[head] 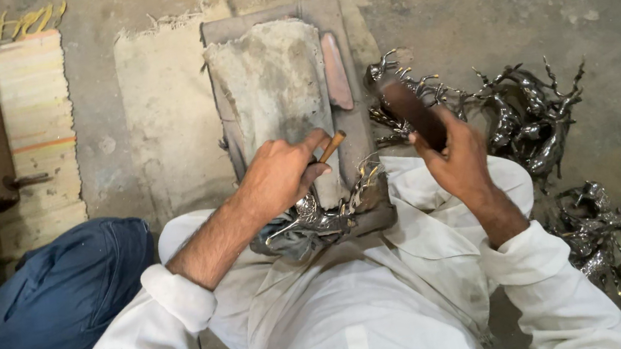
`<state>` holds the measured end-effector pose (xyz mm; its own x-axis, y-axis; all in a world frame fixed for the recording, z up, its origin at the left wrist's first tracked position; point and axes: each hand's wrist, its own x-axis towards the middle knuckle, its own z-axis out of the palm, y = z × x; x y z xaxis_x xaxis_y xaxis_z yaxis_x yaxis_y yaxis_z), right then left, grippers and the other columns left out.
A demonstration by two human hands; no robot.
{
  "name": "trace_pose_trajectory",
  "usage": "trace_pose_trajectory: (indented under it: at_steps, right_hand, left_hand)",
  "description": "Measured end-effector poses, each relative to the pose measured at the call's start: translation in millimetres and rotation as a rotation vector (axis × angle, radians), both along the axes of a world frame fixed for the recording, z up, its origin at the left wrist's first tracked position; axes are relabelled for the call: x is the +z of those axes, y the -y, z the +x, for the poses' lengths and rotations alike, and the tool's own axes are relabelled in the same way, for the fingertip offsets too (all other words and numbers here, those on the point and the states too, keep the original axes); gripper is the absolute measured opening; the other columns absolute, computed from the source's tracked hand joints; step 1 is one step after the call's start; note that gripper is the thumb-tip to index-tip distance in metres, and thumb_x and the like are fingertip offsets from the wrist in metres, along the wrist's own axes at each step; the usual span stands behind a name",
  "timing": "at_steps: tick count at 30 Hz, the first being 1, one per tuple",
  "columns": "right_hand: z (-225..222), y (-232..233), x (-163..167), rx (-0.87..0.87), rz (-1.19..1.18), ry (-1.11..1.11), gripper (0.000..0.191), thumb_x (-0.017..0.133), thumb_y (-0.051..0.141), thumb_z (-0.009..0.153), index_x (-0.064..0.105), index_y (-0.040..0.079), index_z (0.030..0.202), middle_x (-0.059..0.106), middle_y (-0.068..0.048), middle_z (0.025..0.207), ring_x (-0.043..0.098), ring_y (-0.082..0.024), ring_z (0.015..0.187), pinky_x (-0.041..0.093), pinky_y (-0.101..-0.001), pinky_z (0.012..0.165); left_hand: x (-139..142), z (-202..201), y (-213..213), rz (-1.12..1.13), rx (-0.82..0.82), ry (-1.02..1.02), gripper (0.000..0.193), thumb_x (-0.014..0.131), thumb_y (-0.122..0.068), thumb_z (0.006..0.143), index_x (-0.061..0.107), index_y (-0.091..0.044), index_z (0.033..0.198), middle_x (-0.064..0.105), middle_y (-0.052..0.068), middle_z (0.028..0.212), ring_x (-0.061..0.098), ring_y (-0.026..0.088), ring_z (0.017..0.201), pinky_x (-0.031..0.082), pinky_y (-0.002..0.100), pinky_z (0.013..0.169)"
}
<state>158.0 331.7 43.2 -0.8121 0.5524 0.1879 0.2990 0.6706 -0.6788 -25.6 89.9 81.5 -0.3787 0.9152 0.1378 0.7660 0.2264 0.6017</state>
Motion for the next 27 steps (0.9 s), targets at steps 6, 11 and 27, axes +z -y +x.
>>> trace_pose_trajectory:
  at_steps: [6,11,27]
  right_hand:
    - [0,-3,0,-0.060,-0.111,0.156,0.032,0.077,0.019,0.091,0.062,0.007,0.116,0.068,-0.015,0.080,0.066,-0.034,0.069,0.052,-0.0432,0.067]
    - [-1,-4,-1,0.087,0.111,0.066,0.031,0.077,0.015,0.084,0.066,0.006,0.110,0.068,-0.016,0.083,0.066,-0.036,0.074,0.051,-0.0435,0.067]
    - [-10,-14,-19,0.051,-0.232,-0.117,0.036,0.079,0.019,0.089,0.060,0.008,0.118,0.070,-0.013,0.097,0.067,-0.029,0.088,0.053,-0.0396,0.079]
  left_hand:
    - [2,-1,-1,-0.067,0.014,0.008,0.041,0.077,-0.022,0.088,0.060,-0.007,0.122,0.067,0.020,0.063,0.068,0.045,0.070,0.052,0.054,0.069]
    - [1,-3,-1,-0.044,-0.007,0.027,0.038,0.077,-0.022,0.089,0.061,-0.006,0.120,0.068,0.020,0.068,0.068,0.044,0.074,0.051,0.054,0.069]
    - [-4,-12,-7,0.025,-0.033,0.082,0.040,0.078,-0.019,0.087,0.061,-0.005,0.121,0.072,0.018,0.074,0.070,0.042,0.077,0.053,0.052,0.070]
